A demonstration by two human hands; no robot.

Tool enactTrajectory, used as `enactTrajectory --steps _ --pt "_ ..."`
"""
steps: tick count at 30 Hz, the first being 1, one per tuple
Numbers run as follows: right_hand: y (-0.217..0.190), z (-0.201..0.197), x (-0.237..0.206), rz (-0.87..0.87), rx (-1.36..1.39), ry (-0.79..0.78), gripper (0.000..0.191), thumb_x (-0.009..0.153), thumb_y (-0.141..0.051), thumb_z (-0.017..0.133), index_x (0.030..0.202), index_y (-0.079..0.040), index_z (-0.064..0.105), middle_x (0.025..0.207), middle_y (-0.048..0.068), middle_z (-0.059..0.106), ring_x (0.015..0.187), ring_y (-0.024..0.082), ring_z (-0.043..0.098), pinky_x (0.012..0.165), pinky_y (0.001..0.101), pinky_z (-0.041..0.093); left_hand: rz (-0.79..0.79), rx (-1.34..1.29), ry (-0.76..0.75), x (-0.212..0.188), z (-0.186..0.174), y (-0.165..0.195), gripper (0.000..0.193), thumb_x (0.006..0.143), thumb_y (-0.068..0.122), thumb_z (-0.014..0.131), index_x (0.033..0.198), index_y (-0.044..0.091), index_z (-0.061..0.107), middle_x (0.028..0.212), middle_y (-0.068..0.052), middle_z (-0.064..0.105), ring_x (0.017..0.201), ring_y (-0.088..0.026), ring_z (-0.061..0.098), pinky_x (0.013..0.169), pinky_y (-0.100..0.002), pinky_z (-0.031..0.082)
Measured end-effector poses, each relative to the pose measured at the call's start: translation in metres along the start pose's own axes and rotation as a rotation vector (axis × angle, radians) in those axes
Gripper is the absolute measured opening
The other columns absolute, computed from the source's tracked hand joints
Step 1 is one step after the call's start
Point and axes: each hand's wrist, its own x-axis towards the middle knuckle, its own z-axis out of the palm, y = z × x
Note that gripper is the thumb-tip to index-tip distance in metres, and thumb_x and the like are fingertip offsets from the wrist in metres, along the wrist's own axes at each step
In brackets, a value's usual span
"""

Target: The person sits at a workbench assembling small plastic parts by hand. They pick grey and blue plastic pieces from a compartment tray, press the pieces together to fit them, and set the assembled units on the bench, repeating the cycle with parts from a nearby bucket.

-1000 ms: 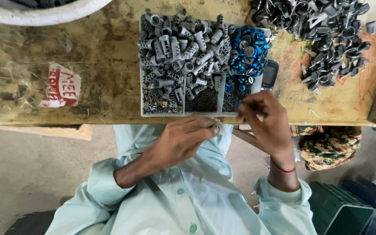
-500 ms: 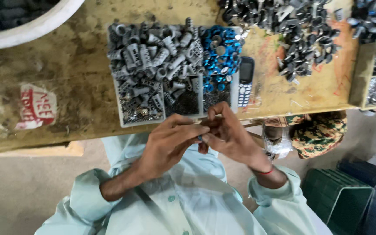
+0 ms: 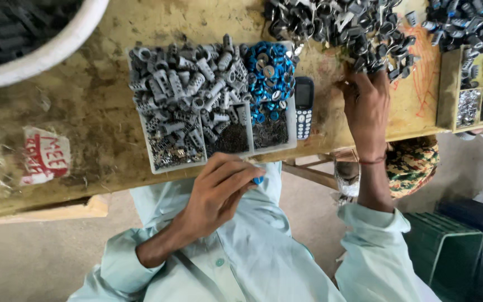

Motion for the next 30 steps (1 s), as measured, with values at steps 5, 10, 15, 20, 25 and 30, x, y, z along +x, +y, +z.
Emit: enactTrajectory --steps 5,10,15,20,25,30 --pt "0.018 0.005 -0.002 0.129 0.306 0.027 0.006 0.114 0.000 0.067 0.113 -0.001 0.061 0.109 0.014 0.055 0.098 0.029 0.052 0.087 0.0400 0.044 -0.050 -0.118 -0.004 0.002 0.001 -0.004 0.038 0.089 -0.006 0.073 0.125 0.003 0.065 0.113 -0.010 0.069 0.105 -0.029 0.067 0.089 -0.041 0.055" --pt "0.025 0.012 -0.009 -0.155 -0.022 0.051 0.020 0.099 -0.005 0.074 0.113 -0.003 0.061 0.114 0.017 0.054 0.105 0.033 0.052 0.090 0.0452 0.043 -0.114 -0.181 -0.065 0.001 0.007 -0.004 0.034 0.093 -0.006 0.073 0.125 0.004 0.066 0.105 -0.010 0.069 0.091 -0.025 0.070 0.078 -0.036 0.057" --pt "0.012 -0.005 -0.021 0.356 1.263 0.092 0.014 0.122 -0.016 0.058 0.113 -0.004 0.058 0.105 0.005 0.061 0.094 0.012 0.054 0.087 0.0289 0.045 -0.061 -0.150 0.007 0.003 0.004 -0.002 0.037 0.092 -0.006 0.074 0.127 0.003 0.064 0.109 -0.010 0.069 0.096 -0.027 0.070 0.081 -0.037 0.057" --pt "-0.090 -0.036 -0.068 0.257 1.079 -0.270 0.013 0.112 -0.007 0.053 0.118 -0.003 0.064 0.084 0.005 0.060 0.065 0.018 0.046 0.061 0.0308 0.040 -0.038 -0.060 0.021 0.005 0.007 -0.001 0.038 0.092 -0.006 0.075 0.127 0.000 0.063 0.112 -0.011 0.068 0.099 -0.028 0.067 0.084 -0.039 0.056" --pt "-0.133 -0.043 -0.074 -0.192 0.628 -0.265 0.036 0.100 0.002 0.058 0.135 -0.001 0.054 0.100 0.016 0.068 0.078 0.031 0.066 0.070 0.0410 0.053 0.035 0.121 -0.025 -0.001 0.000 -0.003 0.042 0.090 -0.005 0.073 0.130 -0.004 0.060 0.115 -0.015 0.064 0.104 -0.034 0.064 0.090 -0.044 0.055" --pt "-0.141 -0.056 -0.062 -0.255 0.559 -0.371 0.057 0.094 0.004 0.061 0.149 0.000 0.045 0.092 0.016 0.066 0.073 0.031 0.066 0.066 0.0427 0.053 0.115 0.189 -0.082 -0.008 -0.002 0.001 0.046 0.084 -0.005 0.069 0.129 -0.004 0.060 0.120 -0.019 0.064 0.110 -0.038 0.065 0.094 -0.046 0.056"
